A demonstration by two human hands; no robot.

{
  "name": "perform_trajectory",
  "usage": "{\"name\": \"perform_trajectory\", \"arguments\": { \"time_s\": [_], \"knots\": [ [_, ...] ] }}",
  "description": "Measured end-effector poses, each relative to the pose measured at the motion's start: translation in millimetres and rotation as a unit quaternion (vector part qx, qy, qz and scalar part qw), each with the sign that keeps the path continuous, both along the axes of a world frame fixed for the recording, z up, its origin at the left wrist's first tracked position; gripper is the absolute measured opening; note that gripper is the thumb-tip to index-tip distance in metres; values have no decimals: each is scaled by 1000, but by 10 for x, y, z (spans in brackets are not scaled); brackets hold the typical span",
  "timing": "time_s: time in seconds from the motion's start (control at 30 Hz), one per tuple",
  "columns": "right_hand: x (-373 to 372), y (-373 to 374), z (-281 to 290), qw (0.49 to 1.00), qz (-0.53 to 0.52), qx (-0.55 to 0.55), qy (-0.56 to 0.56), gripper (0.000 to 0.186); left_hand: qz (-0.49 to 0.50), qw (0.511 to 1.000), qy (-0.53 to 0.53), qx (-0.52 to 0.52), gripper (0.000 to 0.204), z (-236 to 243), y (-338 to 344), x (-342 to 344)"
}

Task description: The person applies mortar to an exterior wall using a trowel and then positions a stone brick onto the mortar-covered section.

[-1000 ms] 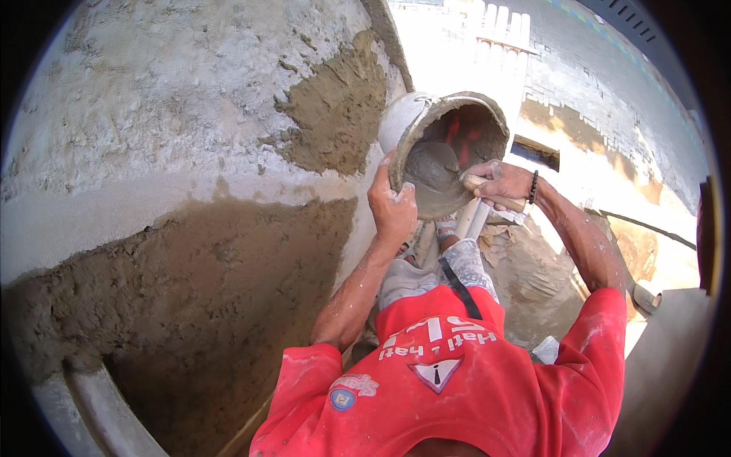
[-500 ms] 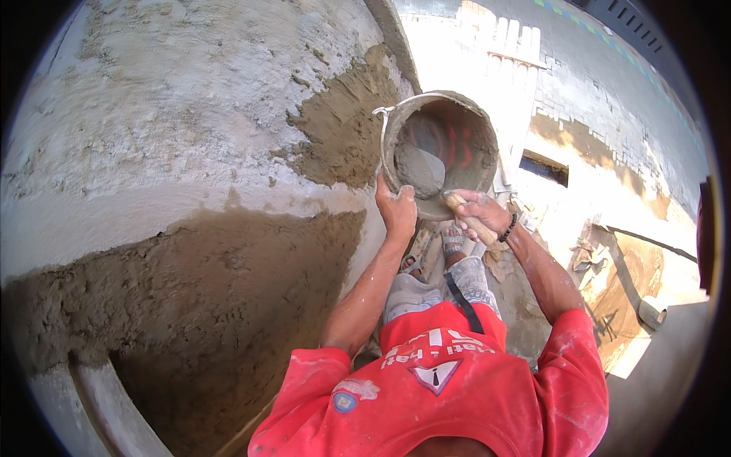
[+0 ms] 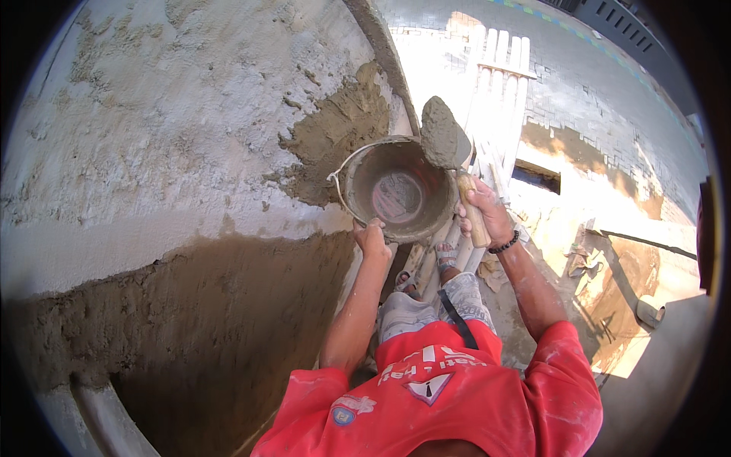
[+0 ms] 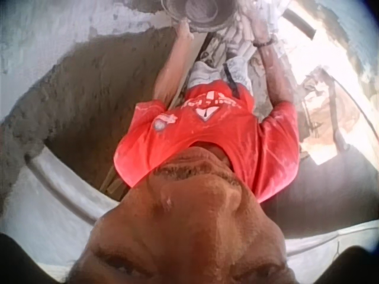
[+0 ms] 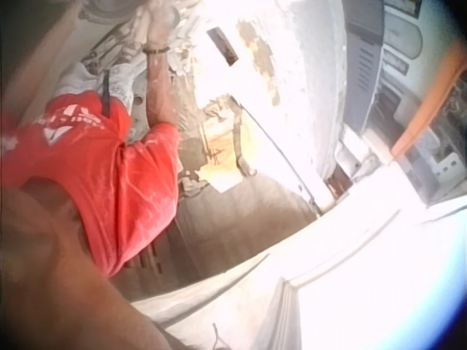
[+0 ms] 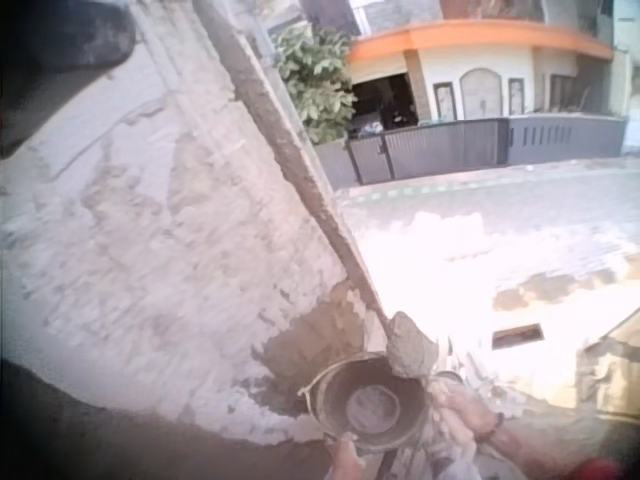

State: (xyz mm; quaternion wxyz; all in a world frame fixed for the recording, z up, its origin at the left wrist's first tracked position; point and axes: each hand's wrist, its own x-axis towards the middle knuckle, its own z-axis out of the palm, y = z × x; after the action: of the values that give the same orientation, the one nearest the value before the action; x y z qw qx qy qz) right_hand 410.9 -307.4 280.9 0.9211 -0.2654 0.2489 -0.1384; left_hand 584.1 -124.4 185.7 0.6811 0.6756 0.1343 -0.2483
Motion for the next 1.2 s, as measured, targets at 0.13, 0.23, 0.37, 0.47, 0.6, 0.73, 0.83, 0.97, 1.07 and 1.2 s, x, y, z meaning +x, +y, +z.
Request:
{"name": "perform_trajectory", "arguments": {
  "time_s": [0.13, 0.23, 0.37, 0.47, 0.6, 0.73, 0.83, 0.97, 1.07, 1.2],
  "knots": [
    [200, -196, 105, 987, -132, -83, 25, 42, 30, 999, 21, 34, 58, 60, 329, -175],
    [514, -319, -33, 945, -250, -195, 76, 36, 15, 998, 1, 58, 60, -220, 798, -249],
    [1156, -398, -395, 853, -369, -332, 164, 39, 28, 997, 32, 71, 58, -41, 1138, -422],
    [1841, -452, -1135, 702, -389, -497, 330, 51, 58, 995, 22, 76, 58, -238, 1423, -531],
    [2693, -202, -1391, 688, -235, -574, 376, 60, 42, 995, 66, 61, 59, -181, 1308, -694],
    [2828, 573, -211, 735, -247, -609, 168, 61, 65, 991, 57, 102, 58, -86, 1442, -573],
    [2351, 417, 113, 752, -227, -601, 144, 60, 63, 992, 63, 87, 57, -16, 1364, -523],
    [1245, 119, -28, 777, -66, -595, 195, 59, 44, 997, 57, 42, 56, 70, 1066, -329],
    [345, 255, 34, 822, 65, -498, 268, 60, 23, 1000, 17, 7, 58, 114, 816, -202],
    [-174, 435, 361, 790, 199, -501, 291, 60, -13, 998, -47, -29, 62, 63, 564, -104]
  ]
}}
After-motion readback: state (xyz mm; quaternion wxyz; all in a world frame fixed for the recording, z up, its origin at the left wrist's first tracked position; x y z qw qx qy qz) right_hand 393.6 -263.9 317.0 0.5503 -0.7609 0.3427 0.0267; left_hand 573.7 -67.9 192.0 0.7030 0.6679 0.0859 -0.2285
